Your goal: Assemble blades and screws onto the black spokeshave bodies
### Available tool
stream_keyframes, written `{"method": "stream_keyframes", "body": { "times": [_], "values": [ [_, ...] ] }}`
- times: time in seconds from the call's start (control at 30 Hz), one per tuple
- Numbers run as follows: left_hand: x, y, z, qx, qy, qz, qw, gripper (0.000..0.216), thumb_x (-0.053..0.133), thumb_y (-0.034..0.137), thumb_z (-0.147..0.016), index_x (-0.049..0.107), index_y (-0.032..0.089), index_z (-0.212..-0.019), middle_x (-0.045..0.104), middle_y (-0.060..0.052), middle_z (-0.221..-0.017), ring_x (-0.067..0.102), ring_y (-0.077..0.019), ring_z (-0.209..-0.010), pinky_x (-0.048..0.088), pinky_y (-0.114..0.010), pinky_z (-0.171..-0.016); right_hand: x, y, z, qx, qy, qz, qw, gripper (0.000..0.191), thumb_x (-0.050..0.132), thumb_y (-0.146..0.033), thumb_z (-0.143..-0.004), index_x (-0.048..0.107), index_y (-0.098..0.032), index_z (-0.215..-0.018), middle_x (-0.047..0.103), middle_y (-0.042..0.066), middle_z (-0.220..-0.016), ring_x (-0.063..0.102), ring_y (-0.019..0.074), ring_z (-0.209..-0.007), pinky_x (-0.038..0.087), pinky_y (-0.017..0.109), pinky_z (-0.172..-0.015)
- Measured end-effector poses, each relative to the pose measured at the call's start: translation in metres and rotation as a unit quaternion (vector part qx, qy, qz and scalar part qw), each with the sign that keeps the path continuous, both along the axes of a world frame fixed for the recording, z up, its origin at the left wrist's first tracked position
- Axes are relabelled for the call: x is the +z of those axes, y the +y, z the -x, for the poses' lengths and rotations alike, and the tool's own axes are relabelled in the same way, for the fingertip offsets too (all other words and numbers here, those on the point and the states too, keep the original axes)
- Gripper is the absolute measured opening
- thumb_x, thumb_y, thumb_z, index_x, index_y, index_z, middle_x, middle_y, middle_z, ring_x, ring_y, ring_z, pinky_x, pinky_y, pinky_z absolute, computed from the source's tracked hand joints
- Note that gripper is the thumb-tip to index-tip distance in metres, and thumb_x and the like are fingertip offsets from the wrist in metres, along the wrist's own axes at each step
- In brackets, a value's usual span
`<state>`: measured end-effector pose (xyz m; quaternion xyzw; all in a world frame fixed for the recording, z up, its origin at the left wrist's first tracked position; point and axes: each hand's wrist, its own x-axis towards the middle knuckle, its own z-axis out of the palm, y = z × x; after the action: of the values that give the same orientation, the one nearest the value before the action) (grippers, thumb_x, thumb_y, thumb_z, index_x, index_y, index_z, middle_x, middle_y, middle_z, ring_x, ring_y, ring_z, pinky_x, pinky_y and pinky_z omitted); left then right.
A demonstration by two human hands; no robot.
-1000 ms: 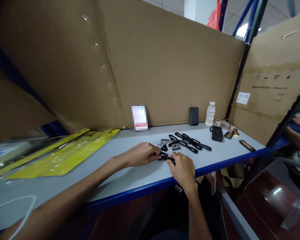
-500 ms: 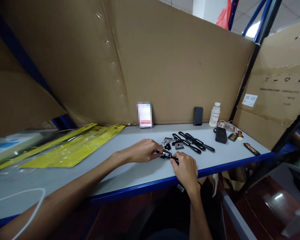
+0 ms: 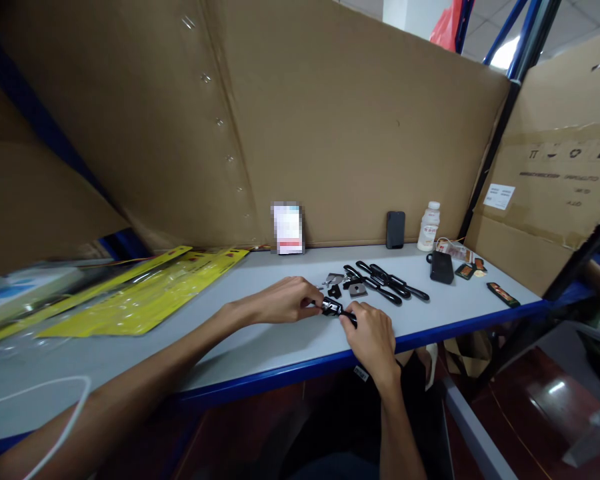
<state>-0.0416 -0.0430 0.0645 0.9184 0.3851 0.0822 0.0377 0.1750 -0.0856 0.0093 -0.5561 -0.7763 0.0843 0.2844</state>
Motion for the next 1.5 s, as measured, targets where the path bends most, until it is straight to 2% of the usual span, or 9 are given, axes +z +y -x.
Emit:
{"method": "stream_keyframes", "body": {
  "times": [0.2, 0.4, 0.63, 0.77, 0.9, 1.03, 1.17, 1.3, 1.5],
  "values": [
    [-0.0033, 0.0036, 0.001, -0.01, -0.025, -0.003, 1.0, 0.029, 0.054, 0.017, -0.085, 0.076, 0.026, -0.103, 0.076, -0.001, -0.085, 0.062, -0.0139, -0.068, 0.034, -0.025, -0.06, -0.002, 0.0009, -0.0006, 0.003, -0.001, -0.004, 1.0, 0.015, 0.058, -0.033, -0.096, 0.069, -0.028, -0.104, 0.075, 0.0, -0.105, 0.068, 0.0188, -0.094, 0.04, 0.027, -0.078],
    [-0.0017, 0.0022, 0.0009, 0.008, -0.002, 0.0, 1.0, 0.019, 0.056, 0.017, -0.082, 0.074, 0.023, -0.081, 0.071, 0.0, -0.071, 0.055, -0.0128, -0.059, 0.031, -0.026, -0.058, 0.0006, 0.0005, -0.0001, 0.003, 0.005, 0.007, 1.0, 0.016, 0.057, -0.032, -0.095, 0.07, -0.028, -0.103, 0.076, 0.0, -0.105, 0.068, 0.0192, -0.095, 0.041, 0.026, -0.08],
    [-0.0014, 0.0034, -0.0003, -0.008, -0.033, 0.009, 0.999, 0.031, 0.056, 0.016, -0.085, 0.076, 0.028, -0.105, 0.077, -0.001, -0.089, 0.063, -0.0144, -0.07, 0.035, -0.024, -0.062, -0.0027, 0.0027, -0.0013, 0.008, 0.013, -0.001, 1.0, 0.015, 0.057, -0.032, -0.095, 0.07, -0.028, -0.101, 0.076, -0.001, -0.106, 0.069, 0.0187, -0.097, 0.041, 0.026, -0.081],
    [-0.0041, 0.0052, 0.0016, 0.01, -0.009, -0.021, 1.0, 0.021, 0.056, 0.017, -0.085, 0.074, 0.023, -0.092, 0.073, -0.002, -0.078, 0.058, -0.014, -0.062, 0.031, -0.026, -0.059, -0.0034, 0.0028, -0.0012, 0.005, 0.011, -0.001, 1.0, 0.015, 0.057, -0.032, -0.095, 0.07, -0.028, -0.102, 0.076, -0.001, -0.106, 0.069, 0.0188, -0.097, 0.041, 0.026, -0.081],
    [-0.005, 0.0046, -0.0008, 0.003, -0.011, 0.003, 1.0, 0.018, 0.057, 0.023, -0.087, 0.074, 0.022, -0.08, 0.071, -0.001, -0.073, 0.056, -0.0129, -0.061, 0.031, -0.026, -0.058, -0.0022, 0.0022, -0.0002, 0.001, 0.0, -0.003, 1.0, 0.016, 0.057, -0.033, -0.096, 0.07, -0.028, -0.103, 0.076, -0.001, -0.104, 0.069, 0.0188, -0.095, 0.041, 0.026, -0.079],
    [-0.0055, 0.0056, -0.001, -0.012, -0.041, 0.032, 0.999, 0.025, 0.055, 0.022, -0.087, 0.078, 0.026, -0.098, 0.076, 0.0, -0.082, 0.062, -0.0134, -0.067, 0.035, -0.024, -0.062, -0.0013, 0.0017, 0.0001, -0.001, -0.004, 0.001, 1.0, 0.016, 0.056, -0.033, -0.096, 0.07, -0.028, -0.104, 0.076, 0.0, -0.105, 0.069, 0.0188, -0.097, 0.041, 0.026, -0.081],
    [-0.0069, 0.0075, 0.0022, -0.017, -0.04, 0.004, 0.999, 0.034, 0.053, 0.019, -0.087, 0.076, 0.03, -0.11, 0.078, -0.002, -0.094, 0.066, -0.016, -0.075, 0.038, -0.025, -0.064, -0.0012, 0.001, -0.0005, -0.006, -0.006, 0.011, 1.0, 0.016, 0.057, -0.034, -0.096, 0.07, -0.029, -0.105, 0.076, 0.0, -0.108, 0.069, 0.0191, -0.098, 0.042, 0.026, -0.081],
    [-0.0066, 0.0067, 0.0021, 0.006, -0.011, -0.016, 1.0, 0.027, 0.053, 0.017, -0.084, 0.076, 0.025, -0.096, 0.075, -0.002, -0.081, 0.061, -0.0152, -0.065, 0.033, -0.026, -0.06, -0.0005, -0.0001, -0.0007, -0.003, -0.003, 0.006, 1.0, 0.015, 0.057, -0.033, -0.096, 0.07, -0.028, -0.104, 0.076, -0.001, -0.106, 0.069, 0.019, -0.096, 0.041, 0.026, -0.08],
    [-0.0055, 0.0056, -0.0014, 0.0, -0.032, 0.022, 0.999, 0.019, 0.056, 0.022, -0.084, 0.075, 0.021, -0.082, 0.072, 0.0, -0.073, 0.056, -0.0122, -0.06, 0.032, -0.024, -0.059, -0.0006, -0.0001, 0.0001, -0.002, 0.0, 0.001, 1.0, 0.015, 0.058, -0.032, -0.096, 0.07, -0.028, -0.103, 0.076, -0.001, -0.105, 0.069, 0.0187, -0.096, 0.041, 0.026, -0.081]
  ]
}}
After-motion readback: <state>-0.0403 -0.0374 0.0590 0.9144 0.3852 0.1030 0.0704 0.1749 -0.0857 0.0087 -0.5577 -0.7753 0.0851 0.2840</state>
